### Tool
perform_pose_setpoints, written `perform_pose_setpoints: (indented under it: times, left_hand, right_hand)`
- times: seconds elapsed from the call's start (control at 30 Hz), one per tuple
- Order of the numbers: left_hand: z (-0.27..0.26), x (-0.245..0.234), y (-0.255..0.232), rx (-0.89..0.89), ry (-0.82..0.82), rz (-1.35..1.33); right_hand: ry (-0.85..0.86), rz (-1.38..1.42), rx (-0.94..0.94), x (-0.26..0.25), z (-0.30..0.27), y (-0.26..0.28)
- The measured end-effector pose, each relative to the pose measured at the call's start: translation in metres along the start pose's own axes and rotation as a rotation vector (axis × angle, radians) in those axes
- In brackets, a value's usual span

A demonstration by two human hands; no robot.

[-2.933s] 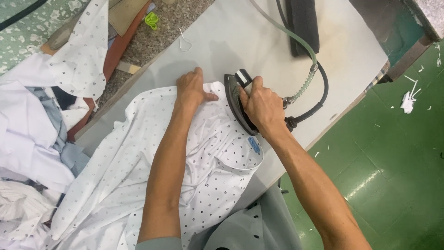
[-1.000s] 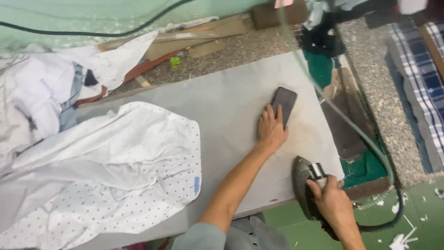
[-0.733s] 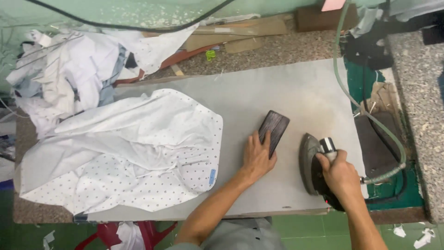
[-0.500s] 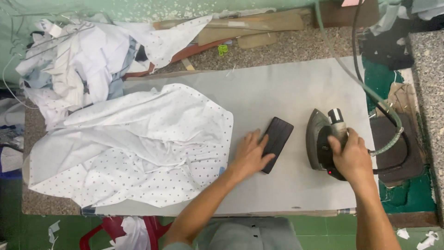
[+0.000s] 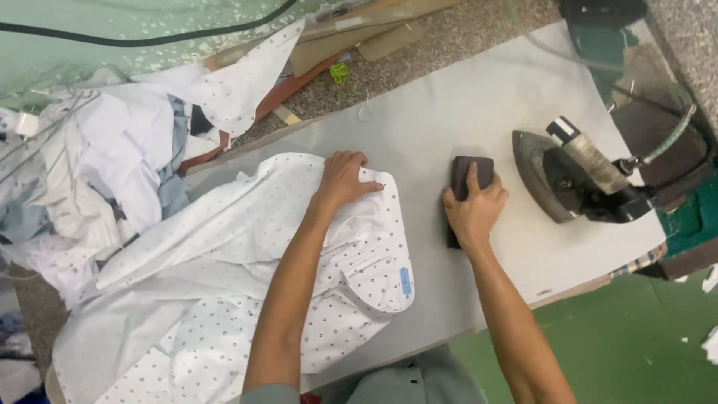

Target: The person irons a white patterned shirt on an ironing board, repeatedly smoothing and repositioning the fabric with both hands while using a steam iron. The person also uses a small black rectangular tool to press seams and edges during the process.

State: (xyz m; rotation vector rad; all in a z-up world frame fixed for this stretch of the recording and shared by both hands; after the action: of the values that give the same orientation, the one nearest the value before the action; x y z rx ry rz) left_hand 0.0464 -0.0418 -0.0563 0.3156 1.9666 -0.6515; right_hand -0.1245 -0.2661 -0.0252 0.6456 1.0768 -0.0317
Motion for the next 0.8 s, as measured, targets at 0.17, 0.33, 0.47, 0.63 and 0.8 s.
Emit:
perform_pose_setpoints:
  times: [0.17, 0.33, 0.47, 0.63, 0.8]
  left_hand:
    - [0.012, 0.008, -0.005, 0.06, 0.014, 0.109]
    - [0.009, 0.006, -0.006, 0.057, 0.042, 0.115]
    - [0.014, 0.012, -0.011, 0.106, 0.045, 0.207]
    - [0.022, 0.022, -0.017, 0.177, -0.007, 0.239]
    - [0.013, 0.002, -0.025, 0.196, 0.05, 0.131]
  right_hand:
    - [0.085, 0.153, -0.028, 0.033, -0.038, 0.043]
    - [0.087, 0.106, -0.116, 0.051, -0.06, 0.092]
    - [0.046, -0.028, -0.087, 0.05, -0.06, 0.103]
    - [0.039, -0.13, -0.087, 0.056, -0.042, 0.112]
    - [0.046, -0.171, -0.101, 0.061, -0.032, 0.114]
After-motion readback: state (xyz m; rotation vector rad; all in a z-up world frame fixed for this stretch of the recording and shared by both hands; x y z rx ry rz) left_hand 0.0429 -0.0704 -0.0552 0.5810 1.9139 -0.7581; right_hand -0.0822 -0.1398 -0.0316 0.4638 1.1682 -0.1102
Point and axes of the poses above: each hand's wrist, its own z-axis towards the middle knuckle, its own x-axis out of the palm, y = z × x, the point moved 9 cm from there along z, towards the middle knuckle, and after that the axes turned 11 degrees about z, right-handed, at the moved point
